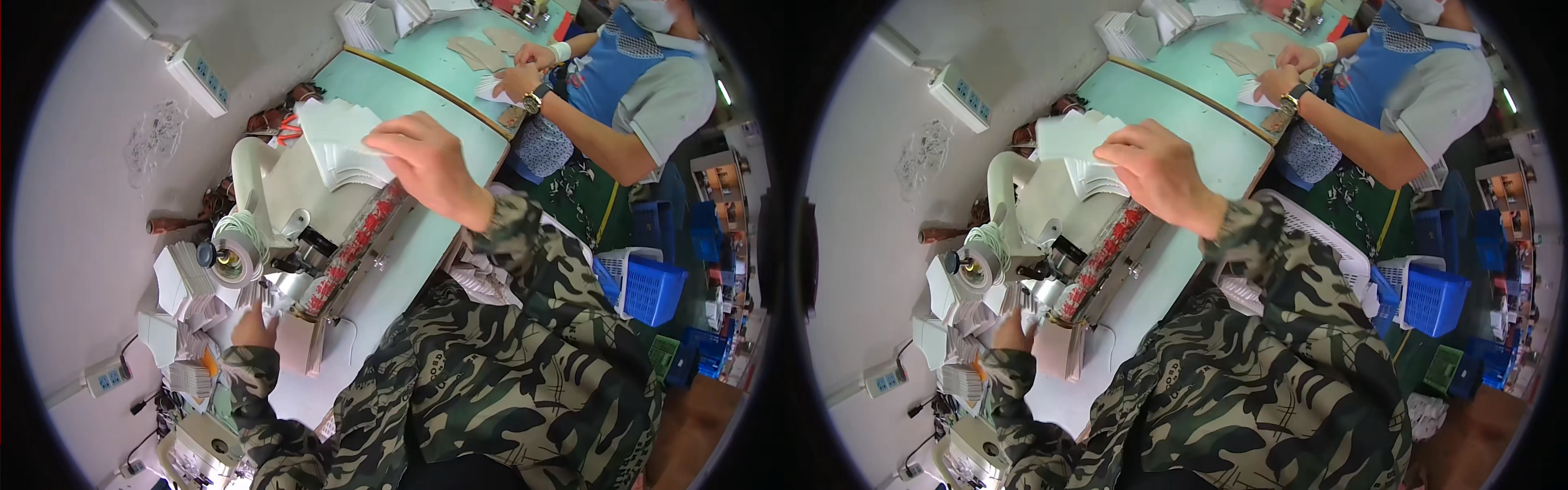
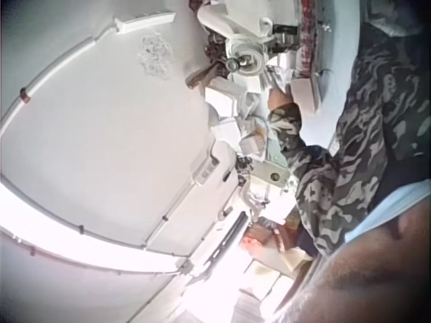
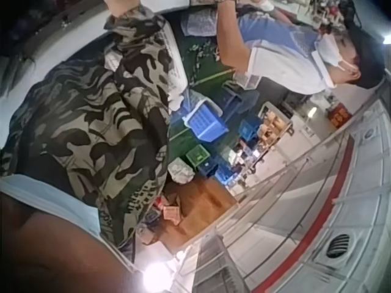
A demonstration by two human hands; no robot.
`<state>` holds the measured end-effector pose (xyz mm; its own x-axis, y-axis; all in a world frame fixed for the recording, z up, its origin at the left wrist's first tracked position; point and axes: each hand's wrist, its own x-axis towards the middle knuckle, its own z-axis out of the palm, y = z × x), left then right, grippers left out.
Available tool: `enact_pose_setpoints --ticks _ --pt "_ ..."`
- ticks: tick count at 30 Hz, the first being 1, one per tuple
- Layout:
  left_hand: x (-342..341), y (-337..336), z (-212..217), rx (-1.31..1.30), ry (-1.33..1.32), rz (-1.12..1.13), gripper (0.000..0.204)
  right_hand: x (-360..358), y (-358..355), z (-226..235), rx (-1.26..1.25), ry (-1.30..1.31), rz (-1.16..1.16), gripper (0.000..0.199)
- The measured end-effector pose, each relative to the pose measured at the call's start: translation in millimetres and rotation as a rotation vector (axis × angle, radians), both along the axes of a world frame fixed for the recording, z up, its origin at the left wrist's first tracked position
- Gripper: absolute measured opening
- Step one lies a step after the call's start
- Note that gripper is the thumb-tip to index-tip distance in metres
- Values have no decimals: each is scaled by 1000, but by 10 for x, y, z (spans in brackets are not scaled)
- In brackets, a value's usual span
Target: Skiving the edges of leather components for shoe manufacturing using an industrial skiving machine.
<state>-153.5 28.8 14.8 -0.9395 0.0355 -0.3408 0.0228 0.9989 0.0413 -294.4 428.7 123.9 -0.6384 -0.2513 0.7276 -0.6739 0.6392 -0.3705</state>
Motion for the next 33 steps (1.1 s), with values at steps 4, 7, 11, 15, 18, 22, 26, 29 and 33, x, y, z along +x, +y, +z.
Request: enact_pose_setpoints --ticks 4,7,11,15,18,22,26,29,33 --pt "274 -265 -478 48 -153 -39 39 133 -91 -393 399 -367 69 24" --pt "543 -142 -218 10 -96 43 35 566 -538 -396 97 -570 312 27" --pt "771 -148 -255 42 105 96 28 865 -833 -555 52 -928 599 30" --pt "553 -177 -375 182 541 -332 25 937 -756 -649 90 -1113 625 37" --pt "446 -112 -37 446 -82 47 21 1013 -711 -722 -57 -1238 655 40" --pt "-32 333 832 1045 -470 63 24 1084 -865 -758 -258 -1306 778 31" --pt "-371 523 622 844 -346 -11 26 869 -993 -708 -23 -1492 575 26" --pt "-483 399 449 800 -273 -53 26 695 -808 -644 304 -1021 537 25" --pt "-716 567 634 705 -429 -15 28 326 -656 -515 182 -989 509 35"
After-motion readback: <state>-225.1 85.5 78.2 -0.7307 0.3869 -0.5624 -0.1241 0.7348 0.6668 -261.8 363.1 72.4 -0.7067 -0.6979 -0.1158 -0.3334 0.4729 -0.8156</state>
